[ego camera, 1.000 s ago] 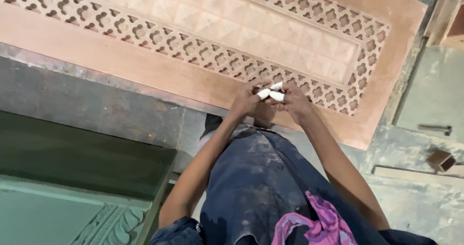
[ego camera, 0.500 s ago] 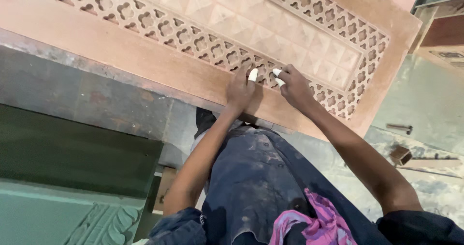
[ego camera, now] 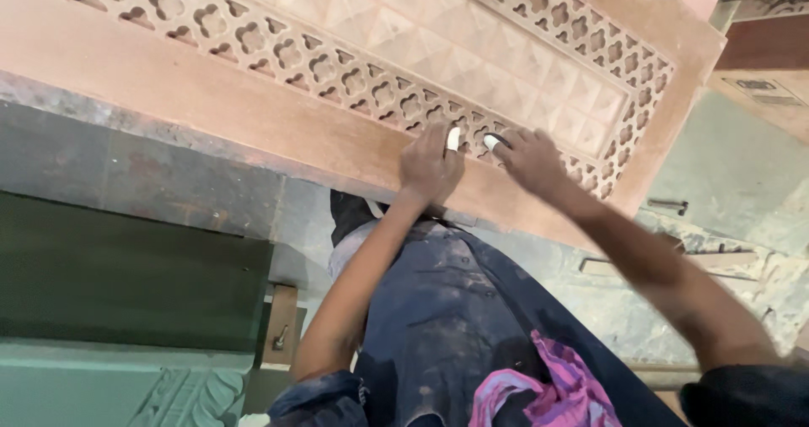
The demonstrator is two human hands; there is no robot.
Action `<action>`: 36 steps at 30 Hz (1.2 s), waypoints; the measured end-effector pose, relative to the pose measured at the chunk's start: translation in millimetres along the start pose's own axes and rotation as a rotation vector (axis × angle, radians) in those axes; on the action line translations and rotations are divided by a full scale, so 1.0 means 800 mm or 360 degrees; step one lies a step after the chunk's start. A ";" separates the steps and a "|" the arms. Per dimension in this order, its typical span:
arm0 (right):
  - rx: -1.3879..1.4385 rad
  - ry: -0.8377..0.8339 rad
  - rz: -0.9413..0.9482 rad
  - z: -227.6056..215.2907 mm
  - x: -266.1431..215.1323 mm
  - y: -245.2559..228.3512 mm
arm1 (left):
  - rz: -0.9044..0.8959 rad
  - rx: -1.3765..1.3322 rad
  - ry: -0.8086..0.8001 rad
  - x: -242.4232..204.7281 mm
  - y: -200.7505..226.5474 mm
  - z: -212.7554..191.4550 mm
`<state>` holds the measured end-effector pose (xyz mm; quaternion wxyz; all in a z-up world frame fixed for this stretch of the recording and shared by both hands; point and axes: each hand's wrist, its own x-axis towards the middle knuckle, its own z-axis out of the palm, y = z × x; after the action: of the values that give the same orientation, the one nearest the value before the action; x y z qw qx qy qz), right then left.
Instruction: The person sands the surface of a large, intricately carved wooden panel using two white sanding blocks. They move the blocks back and forth across the lattice and central sections of the panel, working systematically along its length.
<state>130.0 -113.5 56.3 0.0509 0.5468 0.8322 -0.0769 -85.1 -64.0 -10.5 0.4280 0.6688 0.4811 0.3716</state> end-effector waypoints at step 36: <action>0.0220 0.0117 0.0358 -0.006 -0.028 0.006 | 0.0029 0.0173 -0.0115 0.017 0.010 -0.008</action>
<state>143.7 -131.2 64.8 -0.0091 0.6412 0.7597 -0.1078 -84.8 -51.3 0.5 0.4048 0.7085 0.4785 0.3244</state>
